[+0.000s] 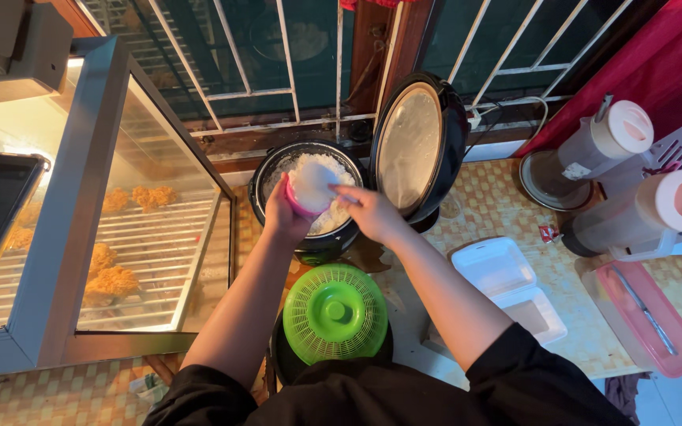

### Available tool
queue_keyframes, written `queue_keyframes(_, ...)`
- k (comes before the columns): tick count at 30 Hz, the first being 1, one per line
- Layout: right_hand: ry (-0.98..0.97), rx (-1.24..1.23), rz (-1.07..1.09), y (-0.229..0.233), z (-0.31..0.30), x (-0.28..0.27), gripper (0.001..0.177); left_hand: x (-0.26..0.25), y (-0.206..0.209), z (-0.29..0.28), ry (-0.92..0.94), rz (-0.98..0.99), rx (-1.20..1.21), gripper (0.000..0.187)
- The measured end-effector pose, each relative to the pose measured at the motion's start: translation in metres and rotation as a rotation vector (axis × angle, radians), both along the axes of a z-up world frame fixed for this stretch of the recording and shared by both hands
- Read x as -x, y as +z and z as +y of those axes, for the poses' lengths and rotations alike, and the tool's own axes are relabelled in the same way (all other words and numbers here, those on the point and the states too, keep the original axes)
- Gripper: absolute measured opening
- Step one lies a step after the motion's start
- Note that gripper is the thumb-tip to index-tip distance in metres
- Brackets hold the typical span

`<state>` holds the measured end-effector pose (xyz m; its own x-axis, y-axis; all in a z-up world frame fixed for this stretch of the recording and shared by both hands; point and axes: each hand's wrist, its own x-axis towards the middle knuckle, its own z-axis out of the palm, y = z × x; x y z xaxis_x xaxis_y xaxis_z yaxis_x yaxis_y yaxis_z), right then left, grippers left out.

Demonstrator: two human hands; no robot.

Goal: The person scoops cooked rice from a rice cooker into a small pink container, then places it into a white styrofoam box. They use tongs to transfer fried food from a strainer into a paper bag, which is then placed into the same styrofoam box. The person closes the box and wraps it in brown paper.

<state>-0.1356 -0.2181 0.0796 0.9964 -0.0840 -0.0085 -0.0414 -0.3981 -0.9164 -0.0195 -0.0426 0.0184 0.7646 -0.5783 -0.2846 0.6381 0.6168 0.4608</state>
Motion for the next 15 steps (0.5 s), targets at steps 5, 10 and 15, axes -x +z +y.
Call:
queue_keyframes(5, -0.125, 0.212, -0.040, 0.007, 0.024, 0.010, 0.035, 0.001, -0.009, -0.015, 0.046, 0.043, 0.008, 0.052)
queue_keyframes(10, -0.121, 0.215, -0.041, -0.005, 0.022, 0.012, 0.033, 0.004, -0.020, -0.021, 0.054, 0.041, -0.017, 0.055)
queue_keyframes(15, -0.176, -0.010, -0.156, -0.003, -0.006, 0.017, 0.031, 0.016, -0.010, -0.009, 0.072, -0.020, 0.060, 0.055)
